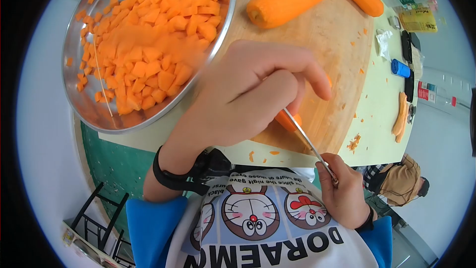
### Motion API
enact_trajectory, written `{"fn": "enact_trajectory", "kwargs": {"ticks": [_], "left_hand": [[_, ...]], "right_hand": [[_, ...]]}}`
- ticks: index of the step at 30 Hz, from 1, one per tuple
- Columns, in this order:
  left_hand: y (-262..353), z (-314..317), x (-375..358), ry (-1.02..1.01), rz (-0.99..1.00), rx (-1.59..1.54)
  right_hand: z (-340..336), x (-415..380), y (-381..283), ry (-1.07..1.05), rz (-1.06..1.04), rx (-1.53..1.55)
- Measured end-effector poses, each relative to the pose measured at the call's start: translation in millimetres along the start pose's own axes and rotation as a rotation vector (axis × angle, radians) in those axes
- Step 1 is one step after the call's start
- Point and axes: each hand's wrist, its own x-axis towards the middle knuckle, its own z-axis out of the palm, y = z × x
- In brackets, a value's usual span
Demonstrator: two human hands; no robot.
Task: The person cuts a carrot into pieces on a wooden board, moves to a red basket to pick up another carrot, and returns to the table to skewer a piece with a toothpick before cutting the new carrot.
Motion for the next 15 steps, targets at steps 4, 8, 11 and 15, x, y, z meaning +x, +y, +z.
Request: {"fn": "enact_trajectory", "kwargs": {"ticks": [4, 8, 11, 15], "left_hand": [[-0.1, -0.7, 1.2, -0.019, -0.026, -0.039], [-1.1, -2.7, 2.2, -0.027, -0.043, -0.079], [-2.7, -3.3, 3.0, -0.018, -0.052, -0.091], [-7.6, -5.4, 2.4, -0.026, -0.044, -0.107]], "right_hand": [[-2.3, 1.1, -0.3, -0.030, 0.011, -0.013], [-5.3, 2.3, -0.6, -0.050, 0.017, -0.003], [-7.5, 3.0, -1.5, -0.059, 0.020, -0.005], [-9.4, 4.2, -5.3, -0.058, 0.030, -0.026]]}}
